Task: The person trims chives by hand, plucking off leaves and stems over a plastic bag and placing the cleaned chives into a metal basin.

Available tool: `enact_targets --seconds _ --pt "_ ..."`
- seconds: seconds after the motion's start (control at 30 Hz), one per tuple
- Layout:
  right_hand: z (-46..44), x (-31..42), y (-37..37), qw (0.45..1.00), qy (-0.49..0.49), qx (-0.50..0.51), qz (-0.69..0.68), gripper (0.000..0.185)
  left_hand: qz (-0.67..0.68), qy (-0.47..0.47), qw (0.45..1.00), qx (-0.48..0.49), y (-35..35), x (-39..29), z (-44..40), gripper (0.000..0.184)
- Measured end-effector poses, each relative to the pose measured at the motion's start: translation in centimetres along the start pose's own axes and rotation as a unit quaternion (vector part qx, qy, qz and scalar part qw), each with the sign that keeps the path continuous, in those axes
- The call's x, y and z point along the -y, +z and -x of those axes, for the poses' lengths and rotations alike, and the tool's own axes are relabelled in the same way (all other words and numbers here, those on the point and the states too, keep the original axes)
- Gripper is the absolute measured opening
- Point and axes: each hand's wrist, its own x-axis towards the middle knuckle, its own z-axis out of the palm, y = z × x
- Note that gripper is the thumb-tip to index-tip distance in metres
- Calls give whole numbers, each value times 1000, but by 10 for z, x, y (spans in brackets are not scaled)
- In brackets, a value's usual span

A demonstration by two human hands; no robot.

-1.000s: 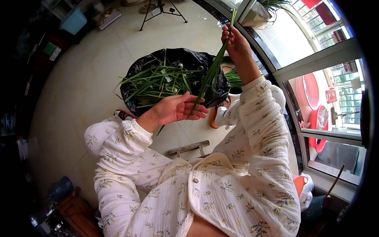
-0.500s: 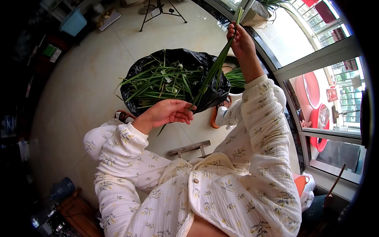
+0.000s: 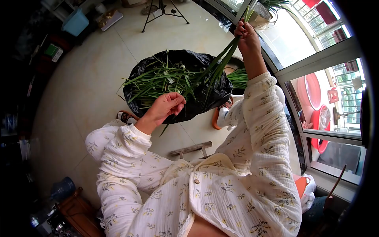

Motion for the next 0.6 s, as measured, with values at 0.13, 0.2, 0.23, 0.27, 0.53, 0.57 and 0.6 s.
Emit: enact_targets --seconds 0.13,0.2,0.23,0.27,0.53,0.57,0.6 --pt "-2 2 -1 997 -40 -63 -6 9 45 152 982 -103 -3 -1 -6 18" --pt "-3 3 -3 996 -52 -74 -17 8 79 193 967 -146 -9 -2 -9 17" --pt "-4 4 -5 995 -57 -80 -22 8 96 213 958 -168 -13 -3 -9 17" --pt "-6 6 -6 993 -69 -92 -25 7 86 205 955 -199 -20 -3 -7 19" --pt "-5 4 -3 991 -83 -100 -12 7 -611 331 664 -277 -24 -18 -11 12" --pt "-5 2 -2 992 -82 -97 -13 7 -589 310 696 -269 -17 -19 -9 12" --pt "-4 1 -1 991 -90 -99 -5 7 -566 289 727 -261 -7 -21 -8 11"
